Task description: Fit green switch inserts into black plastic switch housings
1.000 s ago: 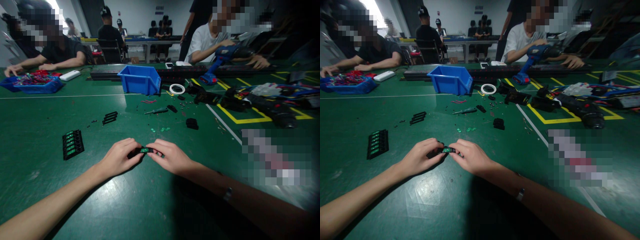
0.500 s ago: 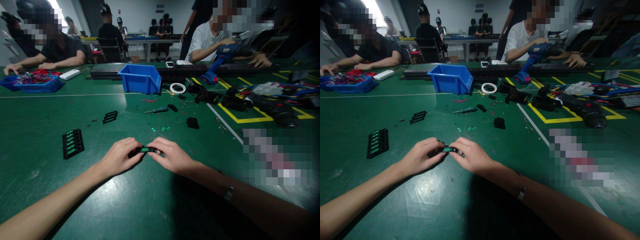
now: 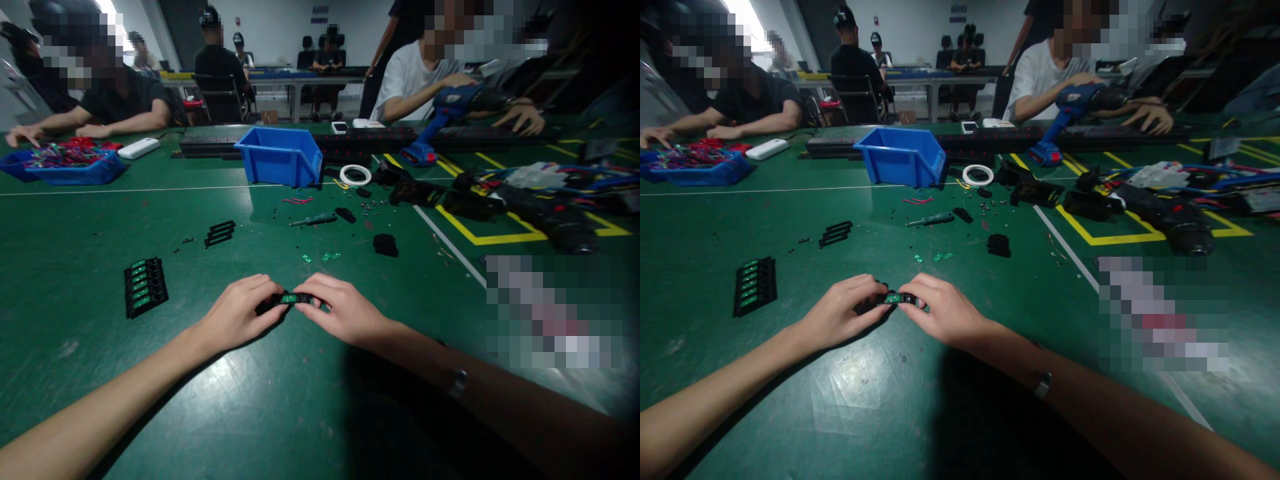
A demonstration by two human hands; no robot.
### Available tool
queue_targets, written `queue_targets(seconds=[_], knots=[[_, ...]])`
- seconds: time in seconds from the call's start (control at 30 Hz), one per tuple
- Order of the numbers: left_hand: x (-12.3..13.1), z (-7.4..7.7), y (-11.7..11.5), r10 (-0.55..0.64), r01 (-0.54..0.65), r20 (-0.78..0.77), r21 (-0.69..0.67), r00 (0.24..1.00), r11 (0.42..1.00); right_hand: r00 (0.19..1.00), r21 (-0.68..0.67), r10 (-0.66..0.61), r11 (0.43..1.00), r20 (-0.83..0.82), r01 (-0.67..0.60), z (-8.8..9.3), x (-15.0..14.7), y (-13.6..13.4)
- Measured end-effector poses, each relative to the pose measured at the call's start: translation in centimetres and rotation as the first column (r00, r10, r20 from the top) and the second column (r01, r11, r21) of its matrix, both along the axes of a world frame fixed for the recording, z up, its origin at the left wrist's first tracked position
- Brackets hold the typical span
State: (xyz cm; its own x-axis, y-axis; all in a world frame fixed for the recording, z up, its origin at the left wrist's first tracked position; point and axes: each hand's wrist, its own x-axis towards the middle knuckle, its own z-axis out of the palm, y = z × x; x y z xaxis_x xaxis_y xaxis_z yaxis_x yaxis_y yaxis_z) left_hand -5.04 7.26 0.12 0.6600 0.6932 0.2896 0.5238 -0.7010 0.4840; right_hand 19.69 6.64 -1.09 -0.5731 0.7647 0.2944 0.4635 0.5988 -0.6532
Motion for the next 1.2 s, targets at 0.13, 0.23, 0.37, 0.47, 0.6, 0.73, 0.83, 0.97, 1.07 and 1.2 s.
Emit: queue_targets(seconds=[0.13, 0.23, 0.37, 0.47, 0.6, 0.73, 0.83, 0.97, 1.07, 1.2], knots=[[0.02, 0.04, -0.04, -0.003, 0.003, -0.003, -0.01, 1.0, 1.0, 1.0, 0.01, 0.004, 1.0, -0.005, -0.004, 0.03, -0.03, -0.06], [0.01, 0.04, -0.03, -0.002, 0.002, -0.006, -0.012, 1.0, 1.0, 1.0, 0.012, 0.003, 1.0, -0.005, -0.003, 0.05, -0.06, -0.09], [-0.02, -0.01, -0.02, -0.003, 0.003, -0.011, -0.012, 1.0, 1.0, 1.0, 0.006, -0.003, 1.0, -0.002, 0.003, 0.08, -0.04, -0.12], [-0.01, -0.04, -0.03, -0.005, 0.005, -0.014, -0.012, 1.0, 1.0, 1.0, 0.022, -0.002, 1.0, -0.004, 0.002, 0.08, -0.03, -0.13], [0.01, -0.03, 0.0, -0.006, 0.005, -0.019, -0.01, 1.0, 1.0, 1.0, 0.033, 0.002, 0.999, 0.003, -0.002, 0.0, -0.05, -0.08], [-0.02, -0.05, 0.06, -0.006, 0.006, -0.024, -0.01, 1.0, 1.0, 1.0, 0.037, 0.002, 0.999, 0.016, -0.003, -0.12, -0.05, 0.02], [0.0, -0.11, 0.05, -0.002, 0.001, -0.027, -0.014, 1.0, 1.0, 1.0, 0.041, 0.002, 0.999, 0.025, -0.003, -0.16, -0.05, 0.07], [0.08, -0.16, 0.01, -0.006, 0.006, -0.022, -0.017, 1.0, 1.0, 1.0, 0.039, 0.0, 0.999, 0.031, -0.001, -0.19, -0.05, 0.04], [0.1, -0.14, 0.02, -0.007, 0.006, -0.025, -0.012, 1.0, 1.0, 1.0, 0.04, -0.001, 0.999, 0.03, -0.001, -0.22, -0.03, 0.02], [0.06, -0.08, 0.04, -0.006, 0.005, -0.034, -0.012, 0.999, 1.0, 0.999, 0.045, -0.001, 0.999, 0.033, -0.001, -0.21, 0.0, 0.02]])
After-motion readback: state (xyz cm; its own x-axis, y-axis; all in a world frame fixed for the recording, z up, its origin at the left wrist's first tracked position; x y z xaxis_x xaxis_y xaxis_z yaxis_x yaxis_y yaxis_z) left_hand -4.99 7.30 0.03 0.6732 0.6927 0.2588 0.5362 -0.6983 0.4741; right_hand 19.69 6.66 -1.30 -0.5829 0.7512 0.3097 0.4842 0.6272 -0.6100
